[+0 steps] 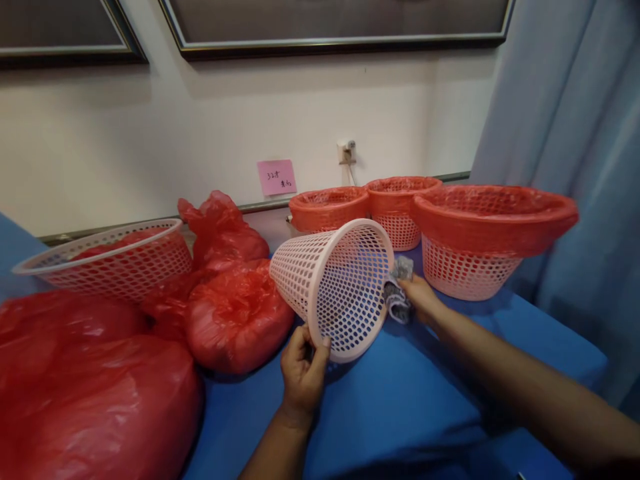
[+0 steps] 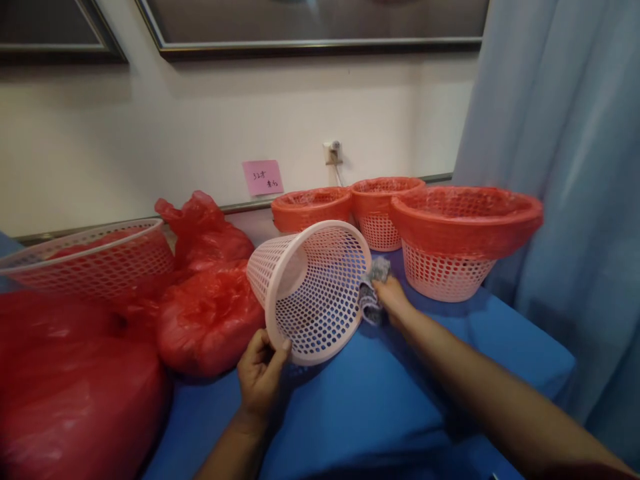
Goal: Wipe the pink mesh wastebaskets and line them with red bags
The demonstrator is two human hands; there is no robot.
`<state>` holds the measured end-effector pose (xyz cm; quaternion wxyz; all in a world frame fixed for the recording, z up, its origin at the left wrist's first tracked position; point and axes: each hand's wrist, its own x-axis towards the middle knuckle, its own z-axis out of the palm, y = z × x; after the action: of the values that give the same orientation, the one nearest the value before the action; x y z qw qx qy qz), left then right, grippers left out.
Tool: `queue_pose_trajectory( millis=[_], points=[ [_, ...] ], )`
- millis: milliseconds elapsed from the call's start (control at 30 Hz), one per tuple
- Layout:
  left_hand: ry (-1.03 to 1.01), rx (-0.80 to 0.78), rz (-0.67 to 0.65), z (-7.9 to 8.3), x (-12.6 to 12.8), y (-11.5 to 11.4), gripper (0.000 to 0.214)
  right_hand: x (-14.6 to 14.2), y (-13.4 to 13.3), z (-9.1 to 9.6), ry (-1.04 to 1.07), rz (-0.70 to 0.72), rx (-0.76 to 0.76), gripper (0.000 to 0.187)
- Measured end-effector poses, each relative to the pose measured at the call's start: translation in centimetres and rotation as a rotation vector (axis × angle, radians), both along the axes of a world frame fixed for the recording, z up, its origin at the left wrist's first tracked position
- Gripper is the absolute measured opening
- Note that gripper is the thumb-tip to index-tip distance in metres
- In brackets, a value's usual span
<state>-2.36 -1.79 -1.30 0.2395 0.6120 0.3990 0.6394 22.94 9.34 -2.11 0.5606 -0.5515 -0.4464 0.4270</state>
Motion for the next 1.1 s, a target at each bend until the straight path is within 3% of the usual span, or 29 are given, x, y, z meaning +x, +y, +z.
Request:
queue_pose_trajectory(
  millis=[133,233,400,467,567,700,833,967,1100],
  points=[
    [-0.095,0.005,-0.007,0.0,-0.1,0.1,0.032,-1.5,-5.7,-2.3,0.268,0.157,-0.220,0.017],
    [-0.147,0.010,0.053,-0.2,-0.2,0.3,0.034,-2.4,-8.9,-2.5,0.392,0.252,-0.328,0.014],
    [-0.238,-0.032,0.074,-0.6,-0.1,0.6,0.032,-4.1,-13.4,-1.9,0.650,0.616,-0.444,0.020],
    [-0.291,-0.056,0.068,-0.1,0.2,0.5,0.033,-4.6,-14.5,-1.4,0.591,0.799,-0.411,0.034],
    [-0.416,-0.082,0.040,2.1,0.8,-0.1,0.037,-4.3,-14.4,-0.6,0.199,0.961,-0.138,0.043],
    [-0.614,-0.107,-0.006,6.8,1.2,-0.7,0.046,-1.9,-11.4,-0.2,-0.510,0.738,0.197,0.053],
    [-0.667,-0.145,-0.059,10.5,0.9,-0.4,0.048,0.9,-8.1,-0.6,-1.176,0.466,0.203,0.042],
    [-0.664,-0.170,-0.095,11.8,0.4,1.3,0.048,1.9,-6.4,-2.5,-1.323,0.244,0.105,0.030],
    [-0.643,-0.181,-0.098,11.9,-0.2,3.6,0.048,2.2,-6.3,-5.2,-1.217,0.024,0.226,0.052]
  ],
)
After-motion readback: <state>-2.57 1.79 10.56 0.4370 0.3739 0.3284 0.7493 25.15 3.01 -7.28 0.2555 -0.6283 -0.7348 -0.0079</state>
